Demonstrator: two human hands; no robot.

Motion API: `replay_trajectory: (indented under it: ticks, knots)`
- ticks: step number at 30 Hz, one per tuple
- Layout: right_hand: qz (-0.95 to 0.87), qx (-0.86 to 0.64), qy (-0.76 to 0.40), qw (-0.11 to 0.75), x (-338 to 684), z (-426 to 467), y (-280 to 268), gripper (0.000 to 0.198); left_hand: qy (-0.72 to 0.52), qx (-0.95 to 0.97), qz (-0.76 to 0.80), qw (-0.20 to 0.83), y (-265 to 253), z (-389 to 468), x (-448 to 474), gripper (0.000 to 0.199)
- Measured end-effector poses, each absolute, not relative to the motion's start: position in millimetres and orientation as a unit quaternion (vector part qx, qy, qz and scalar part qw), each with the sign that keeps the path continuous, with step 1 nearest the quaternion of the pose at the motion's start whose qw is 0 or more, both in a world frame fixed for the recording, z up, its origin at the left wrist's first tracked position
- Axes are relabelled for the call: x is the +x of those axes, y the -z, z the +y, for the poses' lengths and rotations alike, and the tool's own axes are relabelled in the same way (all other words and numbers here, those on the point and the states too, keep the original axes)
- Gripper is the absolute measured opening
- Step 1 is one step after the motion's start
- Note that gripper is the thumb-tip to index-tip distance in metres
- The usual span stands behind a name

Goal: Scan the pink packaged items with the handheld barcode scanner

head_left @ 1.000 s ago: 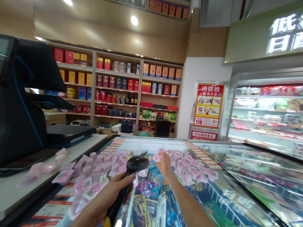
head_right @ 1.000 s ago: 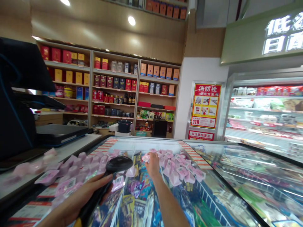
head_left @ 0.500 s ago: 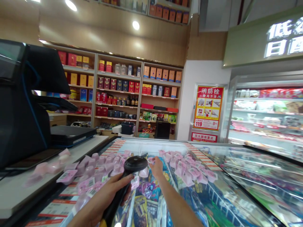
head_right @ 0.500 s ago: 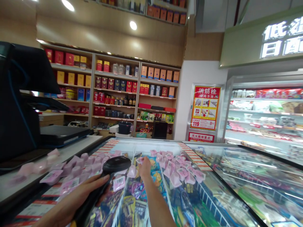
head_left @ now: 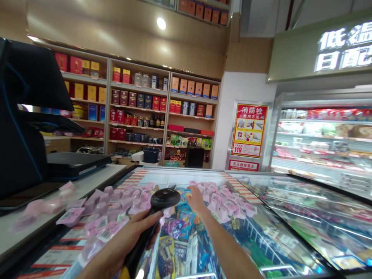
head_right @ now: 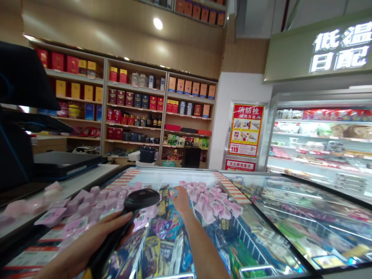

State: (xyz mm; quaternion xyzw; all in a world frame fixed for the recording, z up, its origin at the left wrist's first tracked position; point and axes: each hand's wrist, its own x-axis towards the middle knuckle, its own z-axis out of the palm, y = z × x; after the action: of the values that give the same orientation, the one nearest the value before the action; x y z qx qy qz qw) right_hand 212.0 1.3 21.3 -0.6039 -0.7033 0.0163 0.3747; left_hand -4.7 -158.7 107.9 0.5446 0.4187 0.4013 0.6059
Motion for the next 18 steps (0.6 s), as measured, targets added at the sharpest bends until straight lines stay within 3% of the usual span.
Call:
replay_trajectory:
  ticks: [2,5,13,17,18]
  knots:
    - [-0.674,-0.676,0.086,0.287,236,-4,-25,0.040,-0.404,0.546,0.418,0.603,-108,-160,-2,0.027]
    - [-0.642,-0.726,0.149,0.198,261,-12,-26,0.030,-0.412,0.552,0.414,0.596,-110,-163,3,0.028]
    - [-0.666,-0.712,0.154,0.163,268,-23,-25,0.029,-0.403,0.561,0.412,0.594,-111,-166,7,0.028]
    - [-0.662,-0.710,0.158,0.183,268,-25,-28,0.024,-0.412,0.555,0.414,0.592,-111,-168,7,0.027]
    - [-0.656,-0.708,0.143,0.220,267,-25,-29,0.026,-0.413,0.554,0.414,0.593,-111,-168,7,0.027]
